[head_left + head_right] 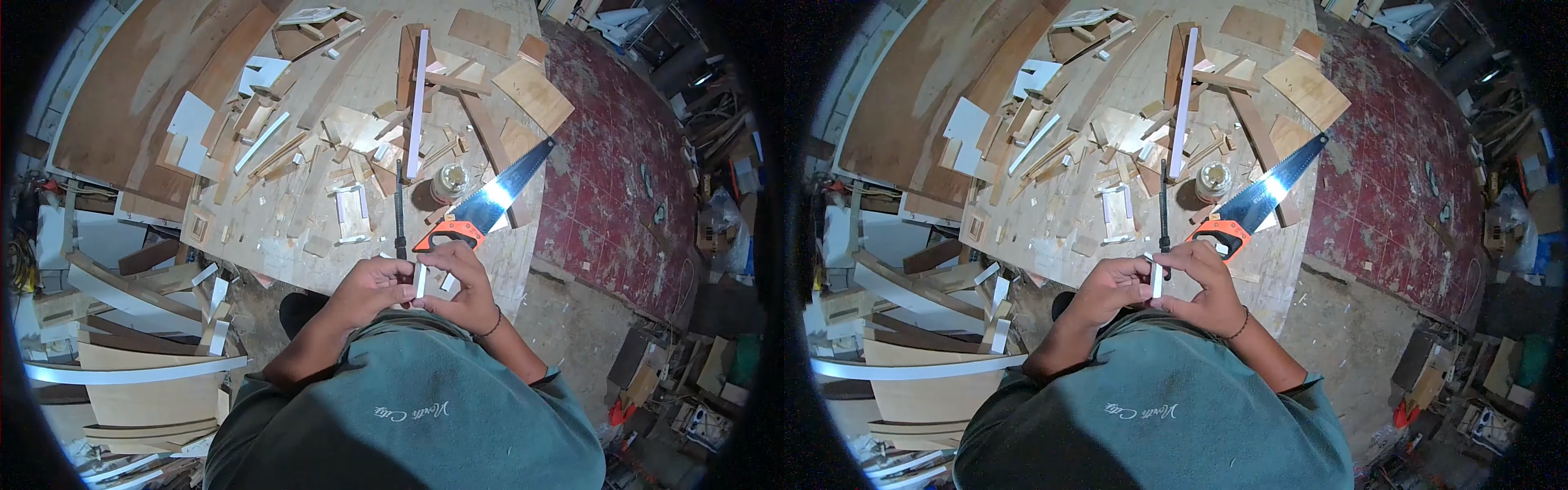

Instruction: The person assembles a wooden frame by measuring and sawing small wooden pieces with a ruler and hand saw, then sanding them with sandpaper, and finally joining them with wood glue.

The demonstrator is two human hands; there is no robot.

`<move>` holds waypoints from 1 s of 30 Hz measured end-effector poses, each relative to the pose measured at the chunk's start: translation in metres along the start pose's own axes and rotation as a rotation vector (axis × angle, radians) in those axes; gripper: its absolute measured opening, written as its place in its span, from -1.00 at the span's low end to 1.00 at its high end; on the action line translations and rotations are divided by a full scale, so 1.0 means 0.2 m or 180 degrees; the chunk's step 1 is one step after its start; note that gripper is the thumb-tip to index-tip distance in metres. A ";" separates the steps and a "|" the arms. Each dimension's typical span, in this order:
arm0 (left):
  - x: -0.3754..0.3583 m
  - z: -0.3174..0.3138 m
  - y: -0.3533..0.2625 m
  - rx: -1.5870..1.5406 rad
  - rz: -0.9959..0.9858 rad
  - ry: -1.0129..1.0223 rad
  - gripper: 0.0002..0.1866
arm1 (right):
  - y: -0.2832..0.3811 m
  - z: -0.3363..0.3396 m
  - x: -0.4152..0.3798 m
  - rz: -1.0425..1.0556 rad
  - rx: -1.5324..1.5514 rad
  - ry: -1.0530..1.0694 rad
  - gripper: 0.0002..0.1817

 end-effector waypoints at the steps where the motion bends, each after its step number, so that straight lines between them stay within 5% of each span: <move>1: 0.01 0.00 0.00 -0.0086 -0.0010 0.0146 -0.78 | 0.01 0.01 0.01 0.0001 -0.0005 -0.0016 -0.42; 11: 0.04 -0.01 -0.01 0.0521 -0.0059 0.0339 -0.77 | 0.03 0.02 0.02 0.0060 -0.0310 0.0111 -0.37; 30: -0.01 -0.04 0.03 -0.0133 0.0006 0.0158 -0.69 | 0.09 0.02 -0.01 0.0151 -0.0560 0.0188 -0.39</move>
Point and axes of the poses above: each hand's wrist, its own x-axis towards the middle knuckle, its own z-axis out of the back of the hand, y = z × x, the point moved 2 cm from there along x, towards the middle knuckle, and after that the axes turned 2 degrees about -z, right-handed, at the moved point
